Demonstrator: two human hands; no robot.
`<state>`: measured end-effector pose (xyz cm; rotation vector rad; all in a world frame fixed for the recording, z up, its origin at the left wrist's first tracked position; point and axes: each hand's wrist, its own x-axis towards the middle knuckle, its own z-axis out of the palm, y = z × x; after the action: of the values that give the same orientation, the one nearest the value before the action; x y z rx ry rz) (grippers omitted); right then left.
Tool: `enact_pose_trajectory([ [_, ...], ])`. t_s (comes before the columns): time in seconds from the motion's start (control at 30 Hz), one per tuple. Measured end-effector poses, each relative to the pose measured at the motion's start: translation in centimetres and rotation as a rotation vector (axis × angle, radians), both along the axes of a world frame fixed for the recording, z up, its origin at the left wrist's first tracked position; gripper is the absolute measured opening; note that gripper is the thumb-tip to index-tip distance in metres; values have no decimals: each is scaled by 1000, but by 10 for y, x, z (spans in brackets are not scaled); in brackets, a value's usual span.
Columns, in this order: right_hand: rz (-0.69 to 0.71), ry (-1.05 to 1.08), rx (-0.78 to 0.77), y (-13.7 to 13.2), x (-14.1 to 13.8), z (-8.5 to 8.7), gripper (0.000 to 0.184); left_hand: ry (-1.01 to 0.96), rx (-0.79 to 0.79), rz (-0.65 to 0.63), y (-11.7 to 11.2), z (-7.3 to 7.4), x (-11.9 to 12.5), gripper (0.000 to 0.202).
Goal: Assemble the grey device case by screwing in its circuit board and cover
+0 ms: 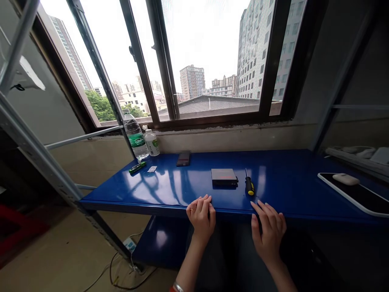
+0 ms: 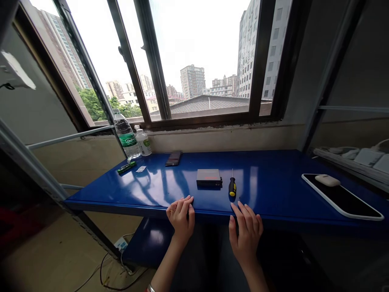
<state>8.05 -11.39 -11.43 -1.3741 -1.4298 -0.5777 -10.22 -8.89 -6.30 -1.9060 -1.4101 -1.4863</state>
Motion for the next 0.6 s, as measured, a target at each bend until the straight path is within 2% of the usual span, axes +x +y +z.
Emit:
enact_pose_trajectory([
  [0.27, 49, 111, -31, -1, -2, 1, 31, 7, 7, -9, 1, 0, -1, 25],
  [0.4, 120, 260, -27, -4, -11, 15, 28, 5, 12, -8, 1, 0, -1, 25],
  [0.5, 221, 427, -5, -22, -11, 36, 24, -1, 28, -5, 2, -1, 0, 25],
  [0.6, 399, 613, 44, -60, 7, 50, 32, -8, 46, -1, 3, -2, 0, 24],
])
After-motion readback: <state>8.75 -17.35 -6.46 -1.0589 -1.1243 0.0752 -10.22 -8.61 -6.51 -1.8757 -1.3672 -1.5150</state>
